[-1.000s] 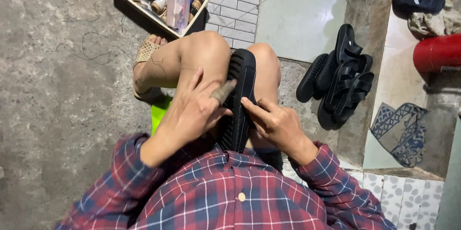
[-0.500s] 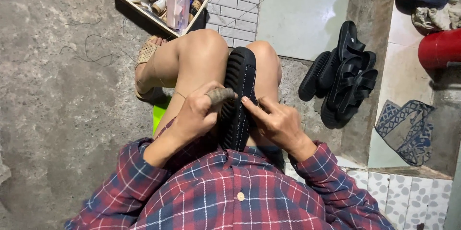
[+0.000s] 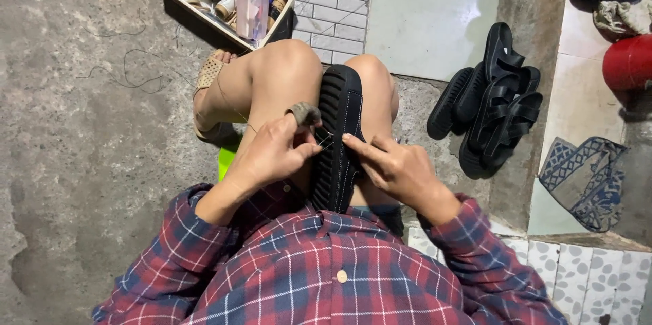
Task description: Hand-stitching the sole of a black sandal using a needle and thread while sitting on the floor.
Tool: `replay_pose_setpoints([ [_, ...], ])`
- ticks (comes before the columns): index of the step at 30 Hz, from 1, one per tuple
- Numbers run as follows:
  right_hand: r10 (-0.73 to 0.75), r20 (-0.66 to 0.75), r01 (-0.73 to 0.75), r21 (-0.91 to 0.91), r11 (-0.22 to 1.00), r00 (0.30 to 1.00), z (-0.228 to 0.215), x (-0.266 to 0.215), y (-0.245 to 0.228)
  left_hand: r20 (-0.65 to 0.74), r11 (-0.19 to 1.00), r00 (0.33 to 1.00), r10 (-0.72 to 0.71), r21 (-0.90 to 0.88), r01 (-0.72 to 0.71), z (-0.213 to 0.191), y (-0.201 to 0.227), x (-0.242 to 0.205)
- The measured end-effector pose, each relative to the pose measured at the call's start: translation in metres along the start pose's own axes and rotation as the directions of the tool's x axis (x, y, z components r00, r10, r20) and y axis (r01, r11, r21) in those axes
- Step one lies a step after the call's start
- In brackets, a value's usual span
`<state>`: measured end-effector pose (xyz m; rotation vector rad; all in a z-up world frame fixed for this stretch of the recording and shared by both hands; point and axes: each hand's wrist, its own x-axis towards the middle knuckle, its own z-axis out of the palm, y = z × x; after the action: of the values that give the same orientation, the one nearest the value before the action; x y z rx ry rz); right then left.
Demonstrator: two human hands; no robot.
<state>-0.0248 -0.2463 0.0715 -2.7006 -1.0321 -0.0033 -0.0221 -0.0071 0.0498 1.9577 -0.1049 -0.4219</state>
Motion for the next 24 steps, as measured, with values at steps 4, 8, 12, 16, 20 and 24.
replay_pose_setpoints([
  [4,0.118,0.414,-0.145,0.035,0.989,0.903,-0.050,0.000,0.006,-0.026,0.972,0.995,0.100,0.214,-0.093,-0.008,0.011,-0.008],
  [8,0.269,0.592,-0.367,0.048,0.929,0.760,-0.092,-0.006,0.012,-0.100,0.891,0.973,0.210,0.429,-0.148,-0.001,0.005,-0.006],
  [12,0.106,0.477,-0.259,0.267,0.928,0.873,-0.060,-0.024,0.006,-0.140,0.745,0.945,0.296,0.653,-0.137,0.023,-0.054,0.020],
  [16,0.170,0.480,-0.359,0.334,0.872,0.860,-0.043,-0.025,0.006,-0.212,0.693,0.877,0.431,0.701,-0.171,0.021,-0.078,0.020],
  [20,0.324,0.455,-0.477,0.274,0.835,0.829,-0.045,-0.017,0.002,-0.130,0.804,0.814,0.566,0.308,-0.509,0.001,0.025,-0.007],
  [24,0.366,0.402,-0.470,0.195,0.861,0.839,-0.031,-0.019,0.008,-0.137,0.733,0.778,0.613,0.465,-0.496,0.033,-0.002,-0.003],
])
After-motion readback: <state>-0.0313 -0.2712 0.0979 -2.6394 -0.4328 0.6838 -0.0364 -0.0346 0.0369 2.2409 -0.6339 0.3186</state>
